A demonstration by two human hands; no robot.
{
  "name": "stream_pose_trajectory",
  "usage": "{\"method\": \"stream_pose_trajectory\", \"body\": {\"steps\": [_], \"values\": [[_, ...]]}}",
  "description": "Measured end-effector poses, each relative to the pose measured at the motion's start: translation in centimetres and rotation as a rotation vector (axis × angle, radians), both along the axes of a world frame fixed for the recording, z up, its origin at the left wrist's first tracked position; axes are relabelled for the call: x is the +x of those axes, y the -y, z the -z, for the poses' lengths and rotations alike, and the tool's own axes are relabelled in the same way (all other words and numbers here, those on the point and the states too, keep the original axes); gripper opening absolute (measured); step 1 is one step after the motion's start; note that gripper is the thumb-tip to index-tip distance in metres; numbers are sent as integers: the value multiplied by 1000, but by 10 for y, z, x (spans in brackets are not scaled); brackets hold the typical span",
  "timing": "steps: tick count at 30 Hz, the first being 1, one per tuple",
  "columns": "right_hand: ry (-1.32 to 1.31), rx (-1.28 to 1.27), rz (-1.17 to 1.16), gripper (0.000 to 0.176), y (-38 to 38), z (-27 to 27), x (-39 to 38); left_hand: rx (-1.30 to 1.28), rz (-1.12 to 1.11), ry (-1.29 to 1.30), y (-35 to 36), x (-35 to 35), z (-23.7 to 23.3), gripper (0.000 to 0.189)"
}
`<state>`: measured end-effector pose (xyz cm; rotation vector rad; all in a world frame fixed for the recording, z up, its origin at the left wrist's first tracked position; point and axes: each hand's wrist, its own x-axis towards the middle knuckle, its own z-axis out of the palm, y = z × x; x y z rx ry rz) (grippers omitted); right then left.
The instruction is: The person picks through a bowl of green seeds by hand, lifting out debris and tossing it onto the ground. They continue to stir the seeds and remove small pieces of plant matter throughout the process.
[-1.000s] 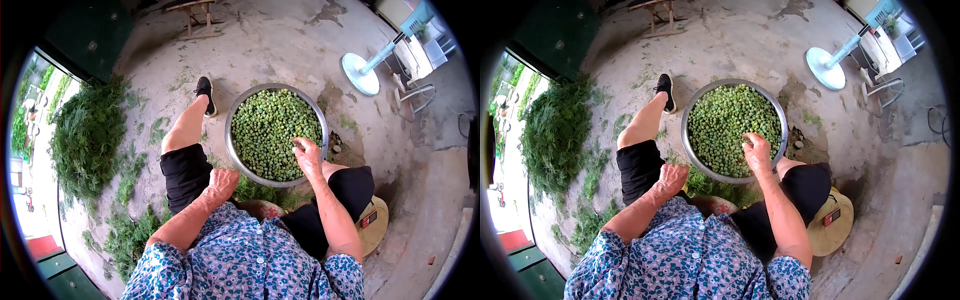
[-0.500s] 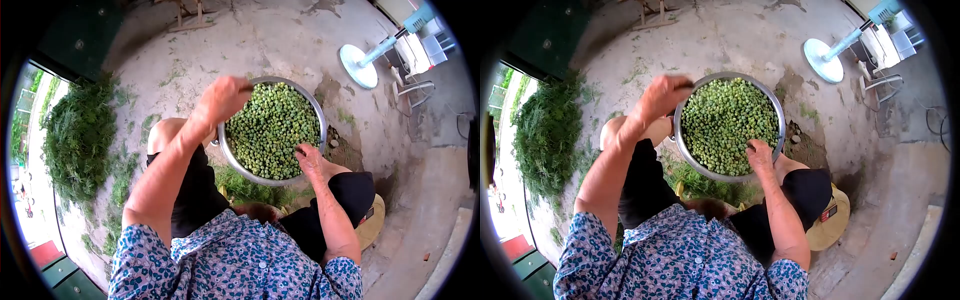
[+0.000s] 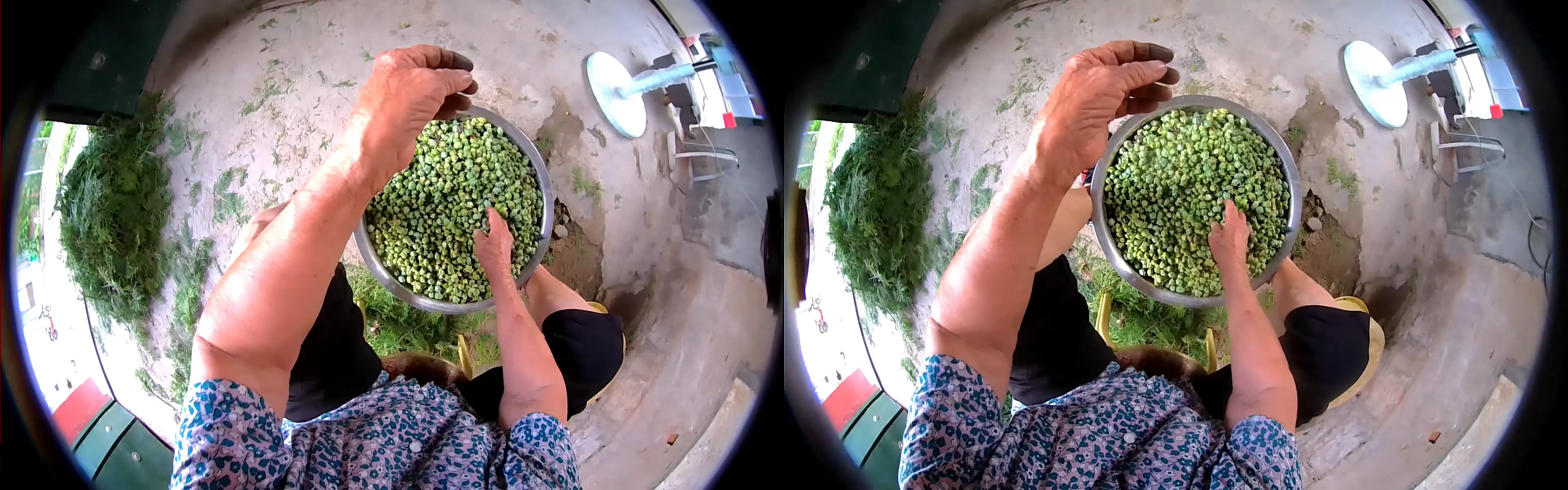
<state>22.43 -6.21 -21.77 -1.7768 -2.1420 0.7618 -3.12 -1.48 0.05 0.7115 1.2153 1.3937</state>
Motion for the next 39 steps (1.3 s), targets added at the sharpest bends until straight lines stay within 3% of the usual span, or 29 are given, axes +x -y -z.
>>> {"method": "stream_pose_trajectory", "body": {"steps": [1, 6, 10, 13, 14, 16, 17, 20, 21, 24, 27, 30, 31, 32, 34, 35, 38, 39], "values": [[19, -94, 43, 50, -2, -3, -7, 18, -1, 21, -2, -2, 2, 23], [-6, -52, 204, 52, 11, -1, -40, -14, 7, 60, -8, -4, -1, 21], [22, 8, 100, 35, 26, 5, -49, -30, 17, 26, -12, 1, -4, 21], [-24, 11, 41, 31, 33, 1, -55, -48, 14, 42, -13, 6, -7, 22], [-24, -133, 35, 31, 36, -2, -55, -49, 17, 39, -13, 6, -7, 23], [-77, 49, -82, 38, 42, 1, -52, -46, 22, 33, -13, 7, -7, 24], [-120, 103, -58, 30, 42, 2, -51, -40, 27, 42, -12, 6, -7, 24], [-200, -93, 132, 21, 29, -9, -46, -48, 23, 49, -12, 6, -7, 25], [-233, 88, 185, 14, 25, 1, -40, -41, 23, 45, -12, 6, -6, 25], [-436, -74, 501, 21, 4, 12, -24, -34, 21, 40, -12, 5, -6, 25], [-399, 95, 403, 30, -14, -1, -32, -45, 18, 51, -13, 5, -7, 25], [-172, 156, 130, 46, -28, -28, -57, -59, 21, 61, -14, 5, -8, 24], [-164, 21, 136, 51, -28, -32, -66, -64, 24, 64, -15, 4, -7, 24], [-76, 108, 63, 51, -24, -11, -64, -69, 26, 66, -15, 4, -6, 24], [-31, 59, 37, 45, -14, -17, -72, -64, 23, 66, -15, 4, -6, 24], [-73, -139, 105, 42, -7, -22, -77, -64, 25, 60, -16, 4, -6, 24], [-53, -185, -29, 46, 18, -4, -71, -57, 32, 61, -16, 5, -5, 24], [-41, 2, -113, 49, 28, -2, -70, -55, 35, 65, -15, 6, -4, 24]]}}
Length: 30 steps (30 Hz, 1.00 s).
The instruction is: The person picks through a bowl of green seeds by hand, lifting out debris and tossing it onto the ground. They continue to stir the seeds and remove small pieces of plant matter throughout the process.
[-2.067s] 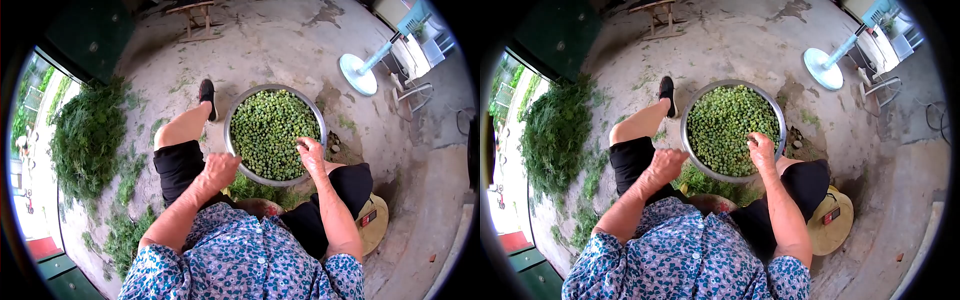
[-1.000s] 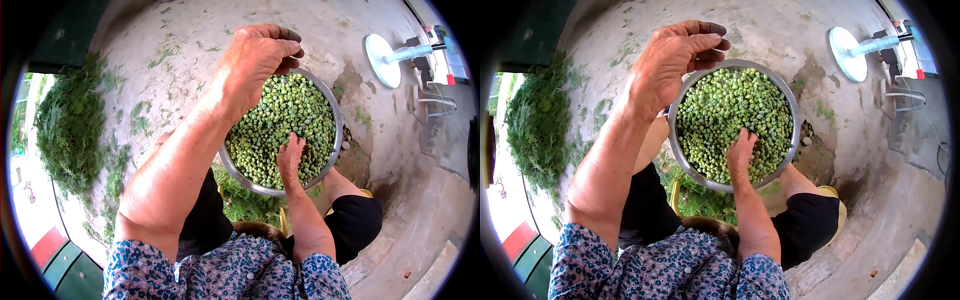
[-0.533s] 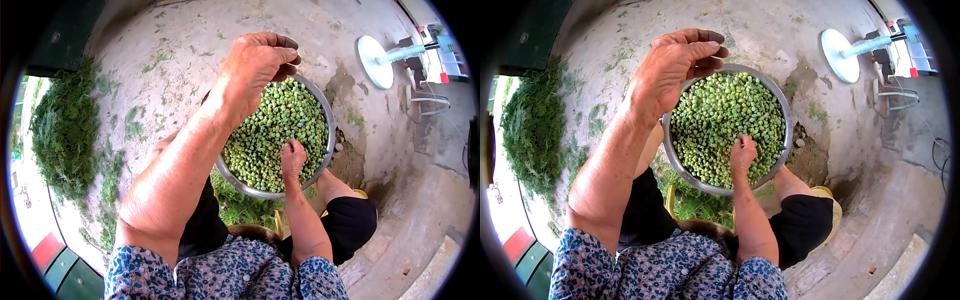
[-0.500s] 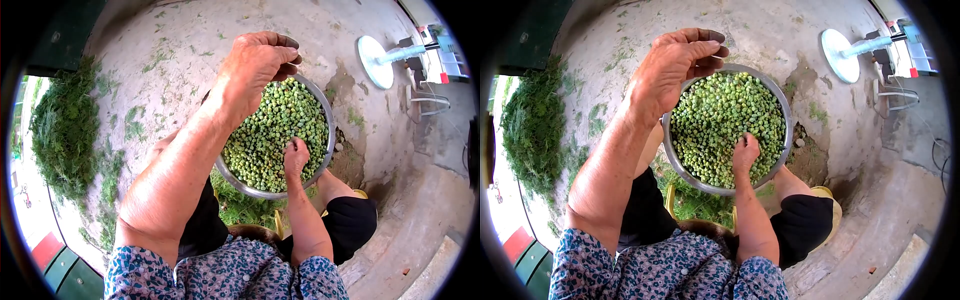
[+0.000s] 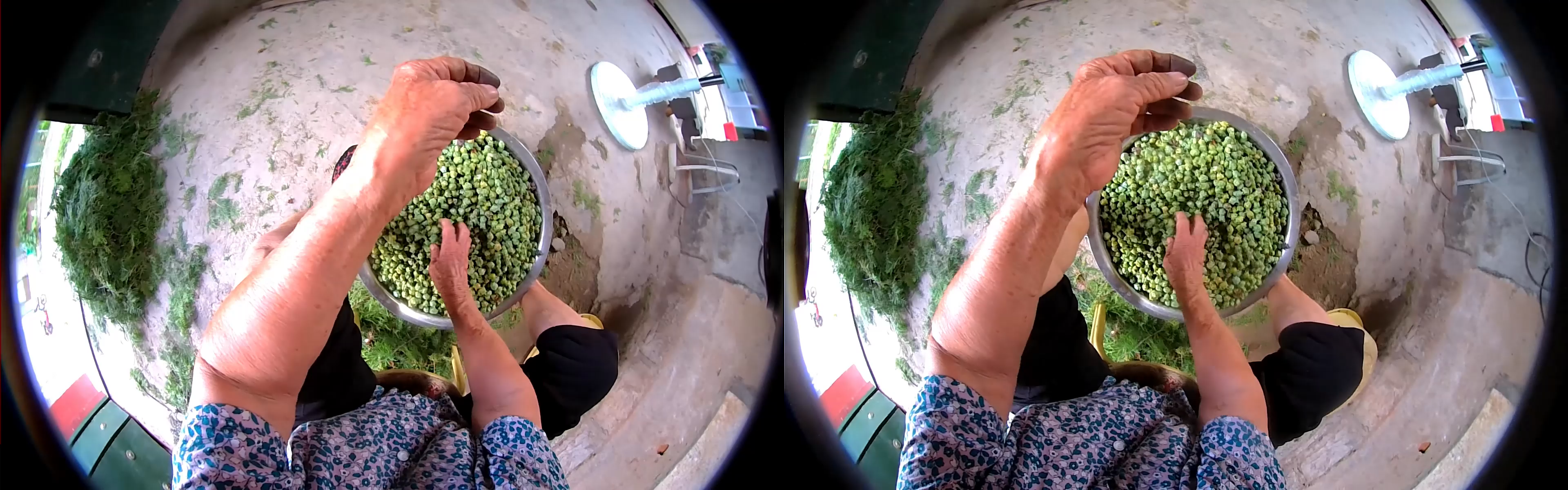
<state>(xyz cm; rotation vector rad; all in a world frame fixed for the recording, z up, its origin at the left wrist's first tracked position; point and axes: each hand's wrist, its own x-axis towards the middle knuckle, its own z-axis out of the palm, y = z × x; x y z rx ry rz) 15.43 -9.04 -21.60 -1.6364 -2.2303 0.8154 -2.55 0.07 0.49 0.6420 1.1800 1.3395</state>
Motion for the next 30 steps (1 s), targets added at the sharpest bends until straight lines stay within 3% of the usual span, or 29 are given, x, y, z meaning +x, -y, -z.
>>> {"method": "stream_pose_trajectory", "body": {"steps": [4, 7, 8, 11, 12, 15, 19, 21, 23, 25, 30], "values": [[-58, 44, -70, 50, 14, -4, 6, 15, 8, 1, 1, 0, -1, 23], [-139, -19, -140, 39, 26, -8, 12, 22, 11, 15, 1, -1, 1, 23], [-145, 99, -70, 28, 30, -8, 12, 20, 7, 7, 1, -1, 1, 23], [-134, 41, 103, 27, 19, -3, 26, 20, 2, 4, 3, -3, -2, 23], [-151, 109, 182, 17, 14, -4, 31, 22, -1, 7, 4, -3, -2, 23], [-112, 149, 246, 21, 2, 3, 46, 32, -3, 24, 4, -4, -1, 23], [-169, 70, 241, 25, -10, 1, 33, 35, -19, 34, 2, -4, 0, 23], [-153, -56, 207, 35, -13, 3, 18, 27, -28, 31, 2, -3, 0, 24], [89, -1, 146, 44, -9, 9, 3, 18, -31, 38, 2, -3, -1, 24], [109, -113, 121, 54, 0, 5, -10, 6, -38, 30, 3, -3, -3, 24], [66, 21, 41, 49, 16, 10, -13, 26, -20, 36, 2, -3, -1, 23]]}}
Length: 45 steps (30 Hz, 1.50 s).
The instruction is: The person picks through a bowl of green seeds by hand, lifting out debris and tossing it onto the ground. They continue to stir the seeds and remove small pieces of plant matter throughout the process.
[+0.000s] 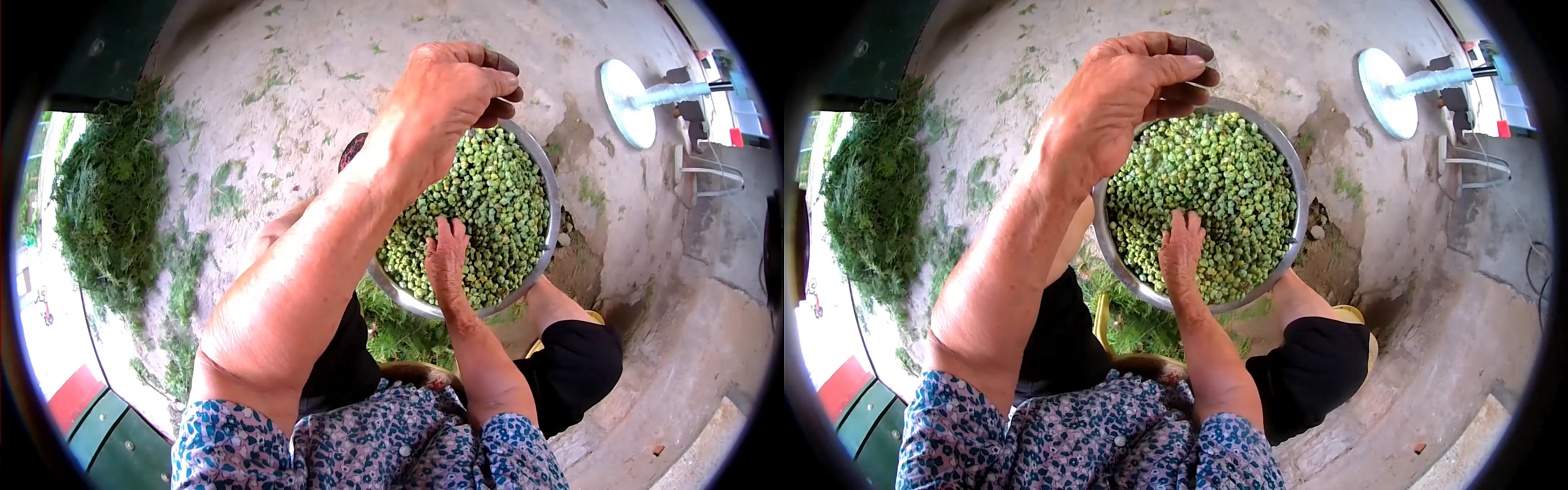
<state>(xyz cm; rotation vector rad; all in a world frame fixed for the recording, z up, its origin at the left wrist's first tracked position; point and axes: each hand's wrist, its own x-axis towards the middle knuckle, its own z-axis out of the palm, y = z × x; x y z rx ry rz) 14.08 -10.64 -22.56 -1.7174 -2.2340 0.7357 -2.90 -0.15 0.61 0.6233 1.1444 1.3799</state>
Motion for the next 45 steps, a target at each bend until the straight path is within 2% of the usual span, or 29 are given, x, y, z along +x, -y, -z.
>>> {"method": "stream_pose_trajectory", "body": {"steps": [6, 8, 11, 16, 19, 20, 21, 23, 25, 26, 29, 33, 34, 35, 38, 43, 45], "values": [[-75, -23, -78, 41, 12, -7, 7, 15, -5, -23, -1, 1, 4, 22], [-107, -85, -90, 41, 18, -16, 8, 19, -7, -19, -2, 1, 6, 21], [-129, -30, -91, 45, 32, -11, 12, 25, 0, -13, -2, 2, 6, 21], [-12, -43, -127, 44, 41, -22, 28, 2, 18, -31, -2, 2, 5, 20], [43, -58, -59, 45, 43, -29, 37, -2, 14, -21, -3, 2, 5, 21], [84, -69, -12, 42, 40, -30, 41, -12, 5, -26, -2, 3, 3, 21], [101, 28, 29, 35, 36, -30, 42, -22, -5, -33, -2, 4, 2, 21], [35, -64, 170, 30, 17, -29, 50, -23, 1, -34, -2, 4, 3, 21], [-21, 166, 203, 33, -5, -14, 62, -25, 9, -43, -3, 4, 4, 21], [-107, 77, 309, 36, -14, -13, 64, -27, 13, -50, -2, 4, 3, 21], [-67, 134, 275, 38, -33, -9, 68, -19, 15, -48, -3, 4, 5, 21], [74, 34, 338, 37, -34, -8, 56, -13, 3, -14, -3, 3, 4, 21], [5, 29, 365, 35, -31, -19, 46, -5, 5, -14, -3, 3, 5, 21], [-8, 171, 288, 28, -27, -13, 43, 2, 6, -15, -4, 3, 6, 21], [-102, 34, 152, 14, -21, 1, 27, -4, 6, -8, -2, 3, 5, 22], [-16, 36, 120, 21, -26, 12, 3, -12, -9, -10, -3, 3, 3, 21], [36, 2, 110, 22, -30, 16, 2, 8, -73, 68, -4, 6, 1, 20]]}}
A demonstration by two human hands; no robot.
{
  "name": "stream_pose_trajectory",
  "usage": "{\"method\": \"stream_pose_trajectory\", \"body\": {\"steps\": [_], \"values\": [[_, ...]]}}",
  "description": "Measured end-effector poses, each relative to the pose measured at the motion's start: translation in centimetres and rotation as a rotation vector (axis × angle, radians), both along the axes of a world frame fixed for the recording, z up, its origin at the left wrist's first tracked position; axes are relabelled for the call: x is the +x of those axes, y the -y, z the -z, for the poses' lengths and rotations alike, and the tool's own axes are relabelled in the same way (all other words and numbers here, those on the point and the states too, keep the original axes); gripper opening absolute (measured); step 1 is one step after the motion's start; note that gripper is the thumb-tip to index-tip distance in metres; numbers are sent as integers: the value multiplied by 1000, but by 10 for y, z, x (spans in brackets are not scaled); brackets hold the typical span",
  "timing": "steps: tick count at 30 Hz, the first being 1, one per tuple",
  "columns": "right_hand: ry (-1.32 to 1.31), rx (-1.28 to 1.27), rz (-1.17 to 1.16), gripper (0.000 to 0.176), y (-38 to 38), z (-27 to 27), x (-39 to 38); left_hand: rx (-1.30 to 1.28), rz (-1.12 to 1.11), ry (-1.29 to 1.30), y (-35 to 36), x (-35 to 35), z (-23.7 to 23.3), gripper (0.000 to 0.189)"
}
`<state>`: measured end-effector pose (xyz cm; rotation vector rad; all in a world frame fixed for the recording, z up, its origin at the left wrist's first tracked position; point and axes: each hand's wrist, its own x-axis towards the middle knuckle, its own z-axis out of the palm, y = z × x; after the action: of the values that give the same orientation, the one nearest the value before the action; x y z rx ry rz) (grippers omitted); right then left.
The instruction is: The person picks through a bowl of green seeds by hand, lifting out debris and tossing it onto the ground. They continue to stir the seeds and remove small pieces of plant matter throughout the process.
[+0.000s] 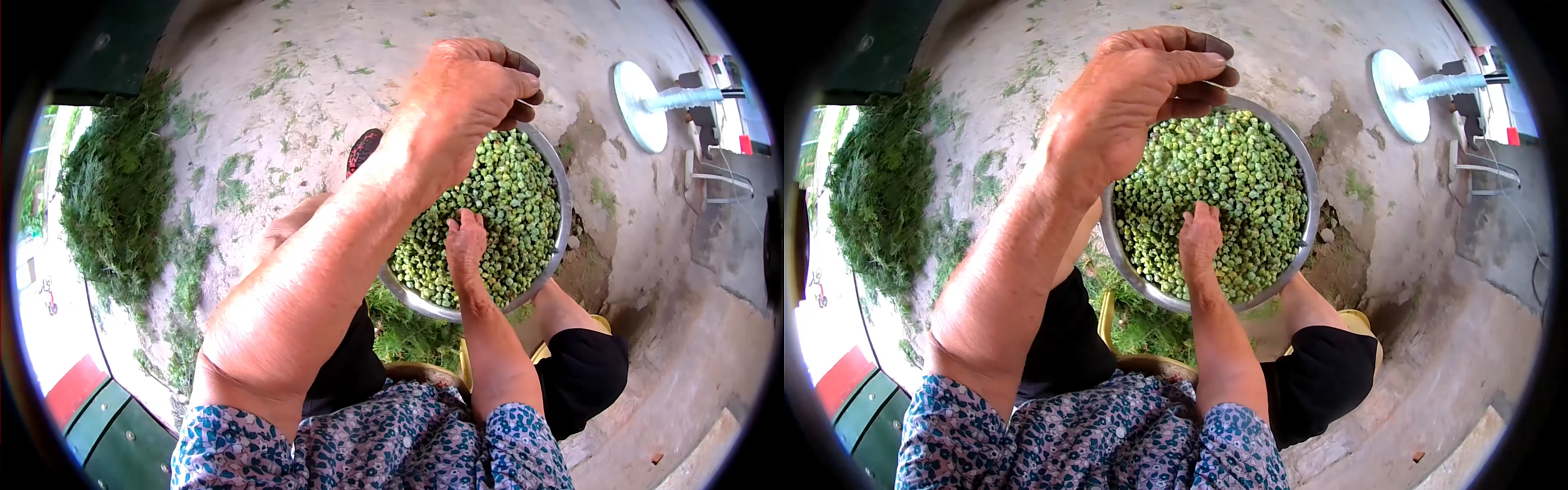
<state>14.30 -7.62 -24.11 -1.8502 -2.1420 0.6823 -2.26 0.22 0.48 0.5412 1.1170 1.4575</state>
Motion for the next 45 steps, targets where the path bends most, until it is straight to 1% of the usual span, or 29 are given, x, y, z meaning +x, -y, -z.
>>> {"method": "stream_pose_trajectory", "body": {"steps": [4, 5, 8, 9, 11, 12, 14, 16, 18, 19, 20, 22, 24, 25, 26, 28, 29, 32, 34, 36, 37, 38, 40, 43, 45], "values": [[-12, 19, 30, 20, -3, 5, -1, 0, 0, -34, 0, 1, 0, 19], [-61, 48, 47, 19, -4, 5, -1, -3, -1, -37, 0, 1, -1, 19], [-211, 7, 136, 18, -3, 7, 6, -18, 40, -76, -1, 0, 1, 20], [-385, -116, 245, 20, -5, 2, 6, -20, 61, -95, -2, -1, 3, 21], [-569, -275, 321, 21, -7, -13, 17, 9, 128, -316, -4, 0, 7, 21], [-655, -344, 370, 21, -10, -43, 14, 26, 162, -426, -4, 2, 7, 22], [-751, -437, 429, 24, -13, -75, 22, 87, 255, -762, 0, 6, 9, 22], [-873, -473, 477, 23, -18, -107, 26, 113, 357, -919, 4, 11, 14, 24], [-978, -428, 480, 21, -22, -144, 30, 144, 426, -922, 8, 18, 22, 26], [-1075, -365, 401, 20, -23, -160, 35, 155, 473, -926, 10, 21, 23, 26], [-1091, -350, 383, 19, -27, -179, 37, 167, 520, -931, 11, 25, 22, 26], [-1078, -229, 295, 19, -33, -201, 44, 134, 617, -753, 16, 31, 14, 26], [-1077, -206, 259, 19, -38, -222, 50, 65, 674, -607, 19, 40, 10, 26], [-1021, -203, 243, 20, -41, -228, 54, 5, 702, -434, 19, 44, 9, 23], [-1004, -241, 233, 20, -43, -232, 57, -19, 687, -370, 20, 47, 9, 22], [-1023, -265, 229, 20, -46, -233, 63, -65, 655, -239, 20, 54, 10, 20], [-1031, -273, 220, 20, -45, -232, 66, -45, 627, -213, 21, 58, 13, 18], [-1078, -307, 207, 19, -45, -225, 69, -78, 648, -279, 21, 64, 16, 18], [-1125, -323, 229, 18, -43, -223, 71, -101, 684, -273, 22, 65, 12, 20], [-1067, -289, 180, 14, -44, -223, 74, -109, 698, -263, 21, 68, 11, 21], [-1102, -297, 218, 13, -44, -222, 74, -98, 693, -266, 21, 69, 16, 21], [-1136, -308, 256, 12, -43, -221, 73, -107, 699, -233, 21, 69, 15, 21], [-1144, -332, 218, 11, -43, -217, 75, -122, 711, -165, 22, 72, 14, 22], [-1160, -378, 195, 10, -41, -219, 76, -86, 711, -264, 20, 74, 14, 23], [-1175, -394, 187, 11, -39, -217, 78, -83, 720, -261, 20, 75, 15, 23]]}}
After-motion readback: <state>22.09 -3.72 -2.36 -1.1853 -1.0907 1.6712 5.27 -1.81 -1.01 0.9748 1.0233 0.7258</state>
